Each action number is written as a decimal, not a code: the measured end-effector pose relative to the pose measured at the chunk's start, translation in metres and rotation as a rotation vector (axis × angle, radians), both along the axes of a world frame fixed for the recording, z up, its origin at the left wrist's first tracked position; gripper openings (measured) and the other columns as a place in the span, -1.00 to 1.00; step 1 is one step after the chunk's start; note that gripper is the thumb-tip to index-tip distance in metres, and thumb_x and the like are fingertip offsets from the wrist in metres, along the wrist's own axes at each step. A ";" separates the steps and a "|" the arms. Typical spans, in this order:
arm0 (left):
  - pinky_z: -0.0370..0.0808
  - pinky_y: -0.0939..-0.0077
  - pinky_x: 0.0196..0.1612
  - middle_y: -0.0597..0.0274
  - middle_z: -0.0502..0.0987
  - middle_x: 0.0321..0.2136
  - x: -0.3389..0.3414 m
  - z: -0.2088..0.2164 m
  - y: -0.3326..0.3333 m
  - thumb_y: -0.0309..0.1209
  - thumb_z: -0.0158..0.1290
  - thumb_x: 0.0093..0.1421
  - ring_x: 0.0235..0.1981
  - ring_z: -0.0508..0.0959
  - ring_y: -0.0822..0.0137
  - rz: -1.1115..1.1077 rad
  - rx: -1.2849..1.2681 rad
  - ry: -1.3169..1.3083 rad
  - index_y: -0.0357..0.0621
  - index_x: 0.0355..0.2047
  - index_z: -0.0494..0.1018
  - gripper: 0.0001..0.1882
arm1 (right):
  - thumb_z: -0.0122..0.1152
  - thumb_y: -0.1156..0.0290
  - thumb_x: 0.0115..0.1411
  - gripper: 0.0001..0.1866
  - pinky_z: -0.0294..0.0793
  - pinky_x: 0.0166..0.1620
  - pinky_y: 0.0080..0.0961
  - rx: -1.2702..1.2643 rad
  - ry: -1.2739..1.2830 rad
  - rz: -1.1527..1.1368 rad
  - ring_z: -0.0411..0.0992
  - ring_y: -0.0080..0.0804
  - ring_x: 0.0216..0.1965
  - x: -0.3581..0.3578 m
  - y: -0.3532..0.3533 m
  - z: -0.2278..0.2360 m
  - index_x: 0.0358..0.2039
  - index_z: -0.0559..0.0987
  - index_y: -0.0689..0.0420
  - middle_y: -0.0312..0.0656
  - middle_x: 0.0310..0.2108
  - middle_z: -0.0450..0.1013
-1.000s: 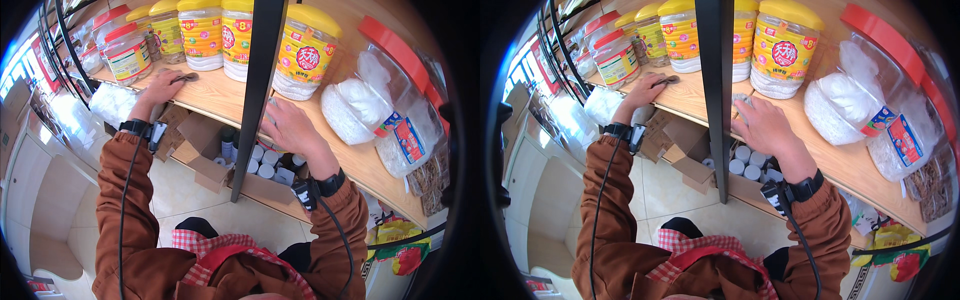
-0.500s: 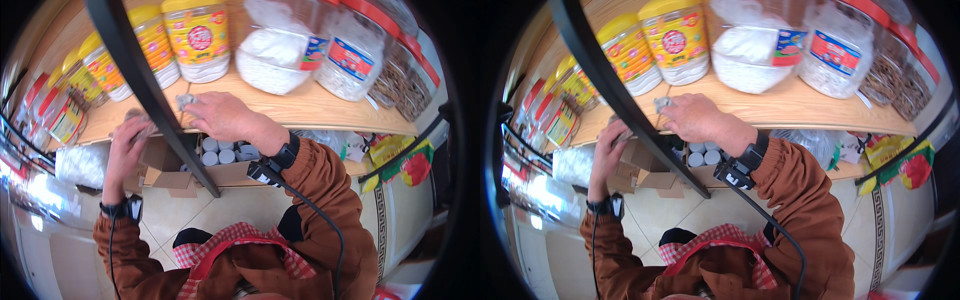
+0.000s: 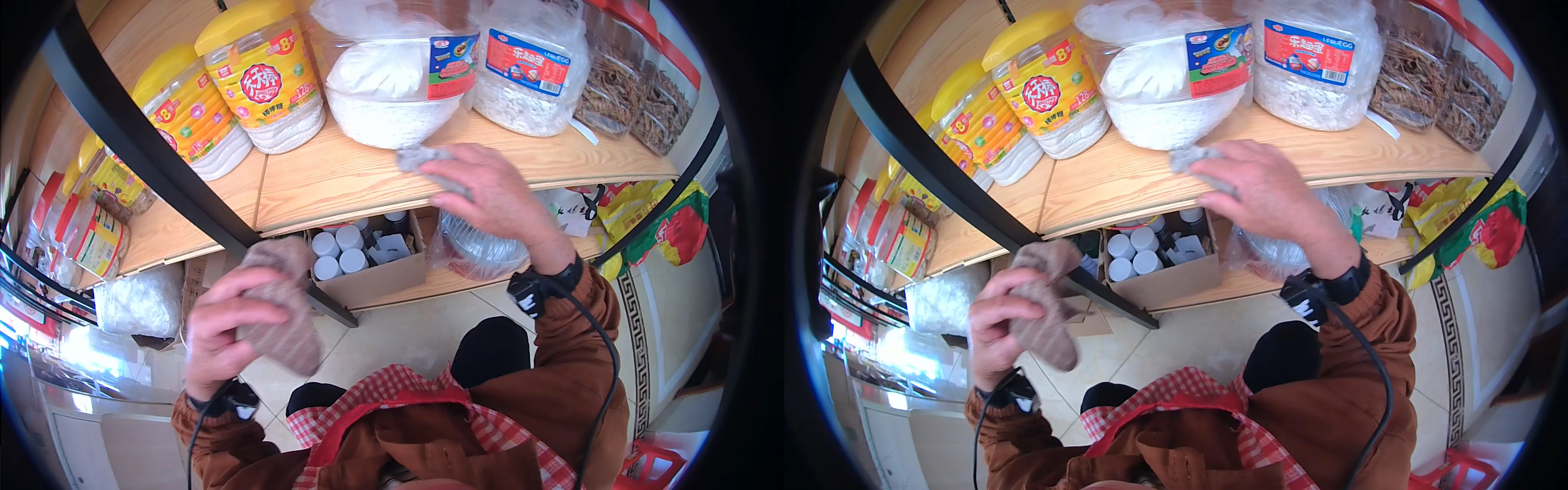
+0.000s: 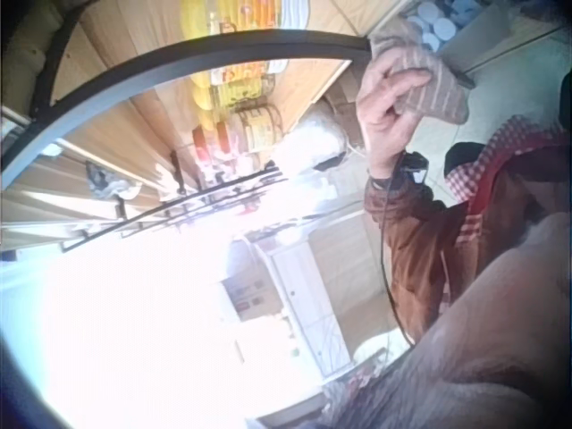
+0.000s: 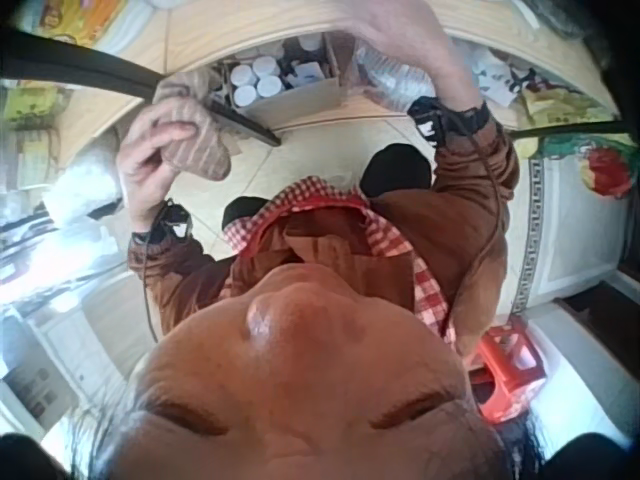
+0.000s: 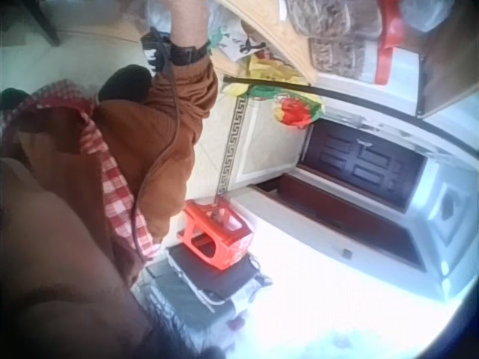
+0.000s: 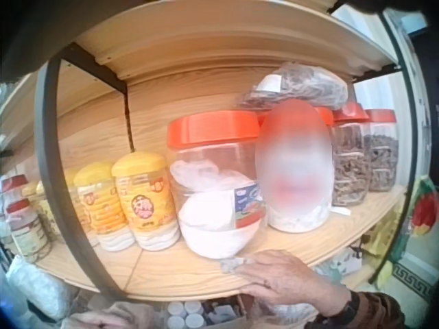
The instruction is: The person wipes the exterior of several plastic containers on a shelf using a cloth. They handle each container one at a time, rotating them to clean the sides and lids, then place them back on the shelf. The person also wipes the shelf surface between containers.
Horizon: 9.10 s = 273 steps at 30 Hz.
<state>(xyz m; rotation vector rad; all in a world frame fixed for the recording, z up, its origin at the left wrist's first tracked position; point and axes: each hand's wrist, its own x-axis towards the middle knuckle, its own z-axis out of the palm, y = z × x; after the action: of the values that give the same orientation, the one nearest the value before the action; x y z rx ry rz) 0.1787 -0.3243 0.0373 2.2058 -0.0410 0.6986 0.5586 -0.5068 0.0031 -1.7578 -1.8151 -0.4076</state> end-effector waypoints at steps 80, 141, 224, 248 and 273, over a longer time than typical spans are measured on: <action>0.55 0.34 -0.15 0.07 0.69 -0.25 0.278 0.244 0.049 -0.13 0.00 0.44 -0.26 0.60 0.32 0.169 0.464 -0.102 -0.22 0.05 0.61 -0.57 | 0.49 0.07 0.16 -0.53 0.56 0.02 -0.10 0.756 -0.198 0.106 0.55 0.08 -0.07 0.075 0.084 0.221 -0.13 0.67 0.21 0.01 -0.13 0.60; 0.61 0.48 -0.06 0.24 0.74 -0.26 0.251 0.312 0.034 -0.62 0.11 0.24 -0.24 0.63 0.45 0.310 0.832 0.034 -0.13 0.08 0.68 -0.59 | 0.54 0.47 0.00 -0.75 0.43 -0.01 -0.29 0.857 -0.057 0.378 0.52 -0.21 -0.15 0.020 0.017 0.192 -0.30 0.64 0.08 -0.23 -0.25 0.60; 0.54 0.17 -0.06 0.10 0.66 -0.34 0.266 0.199 0.046 0.04 0.54 -0.17 -0.22 0.63 0.01 0.315 0.831 -0.842 -0.10 -0.24 0.72 -0.42 | -0.04 0.20 0.60 -0.57 0.30 0.31 -0.51 0.376 0.138 0.058 0.45 -0.38 0.18 0.125 0.076 0.253 0.27 0.53 0.22 -0.16 0.17 0.50; 0.59 0.14 -0.05 0.09 0.70 -0.31 0.292 0.201 0.061 0.18 0.55 -0.27 -0.18 0.65 0.00 0.422 0.782 -0.909 -0.11 -0.28 0.72 -0.30 | -0.04 0.16 0.59 -0.45 0.21 0.45 -0.17 0.941 0.219 -0.083 0.27 0.01 0.43 0.087 0.104 0.142 0.44 0.37 0.21 0.12 0.42 0.30; 0.43 0.10 0.19 -0.01 0.60 -0.03 0.299 0.192 0.049 -0.15 0.30 0.26 0.04 0.54 -0.08 0.467 0.880 -0.663 -0.13 0.09 0.56 -0.52 | 0.33 0.34 0.33 -0.44 0.44 0.22 -0.07 0.923 0.010 -0.041 0.41 0.18 0.17 0.069 0.062 0.121 0.30 0.47 0.19 0.16 0.22 0.38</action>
<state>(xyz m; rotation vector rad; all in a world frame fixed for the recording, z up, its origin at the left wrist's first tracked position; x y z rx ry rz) 0.4781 -0.2757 0.2289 2.6941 -0.2056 1.9502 0.6273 -0.4450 0.1236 -1.1245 -1.2446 -1.0454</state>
